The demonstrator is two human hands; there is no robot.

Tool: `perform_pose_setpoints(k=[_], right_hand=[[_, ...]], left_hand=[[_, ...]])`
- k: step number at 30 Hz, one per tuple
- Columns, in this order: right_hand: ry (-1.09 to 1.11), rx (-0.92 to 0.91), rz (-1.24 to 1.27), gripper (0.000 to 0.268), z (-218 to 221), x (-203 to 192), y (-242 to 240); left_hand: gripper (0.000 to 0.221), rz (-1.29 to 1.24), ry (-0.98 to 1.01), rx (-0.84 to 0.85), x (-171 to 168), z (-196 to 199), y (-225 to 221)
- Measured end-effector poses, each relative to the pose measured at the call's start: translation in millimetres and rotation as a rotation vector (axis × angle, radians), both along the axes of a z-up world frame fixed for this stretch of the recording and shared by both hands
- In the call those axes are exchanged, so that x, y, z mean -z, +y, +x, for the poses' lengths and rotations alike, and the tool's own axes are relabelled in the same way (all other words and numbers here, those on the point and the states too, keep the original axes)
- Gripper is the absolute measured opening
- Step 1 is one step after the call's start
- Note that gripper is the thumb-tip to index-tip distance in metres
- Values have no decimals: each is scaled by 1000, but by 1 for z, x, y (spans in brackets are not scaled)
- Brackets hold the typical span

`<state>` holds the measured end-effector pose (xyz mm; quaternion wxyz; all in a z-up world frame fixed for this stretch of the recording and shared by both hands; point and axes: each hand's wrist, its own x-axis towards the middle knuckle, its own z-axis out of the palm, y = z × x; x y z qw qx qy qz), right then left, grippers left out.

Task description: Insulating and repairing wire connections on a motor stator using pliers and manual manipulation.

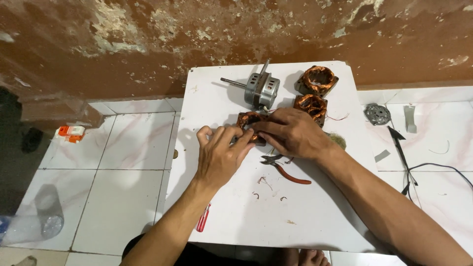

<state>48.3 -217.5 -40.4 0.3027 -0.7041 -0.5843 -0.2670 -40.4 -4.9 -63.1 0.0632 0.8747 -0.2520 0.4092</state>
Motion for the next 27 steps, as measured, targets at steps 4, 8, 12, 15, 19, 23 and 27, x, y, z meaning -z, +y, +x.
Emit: perform_pose_setpoints(k=[4,8,12,15,19,23,27], right_hand=[[-18,68,-89,24,1,1,1],[-18,149,-206,29,6,7,3],[94,164,-218,30,9,21,7],[193,109,-204,27,13,20,5],[345,39,-162,28,10,15,4],[473,-26,-40,34,3,13,0],[412,1,74,38,1,20,-4]], left_hand=[[21,6,23,-2,-3,-1,0],[19,-10,36,-3,-1,-1,0],[19,-1,16,-6,3,1,0],[20,-14,9,-9,1,0,-1],[21,-48,29,1,-10,-4,-4],[23,-207,106,41,-14,1,-2],[15,-220,88,32,-11,10,-1]])
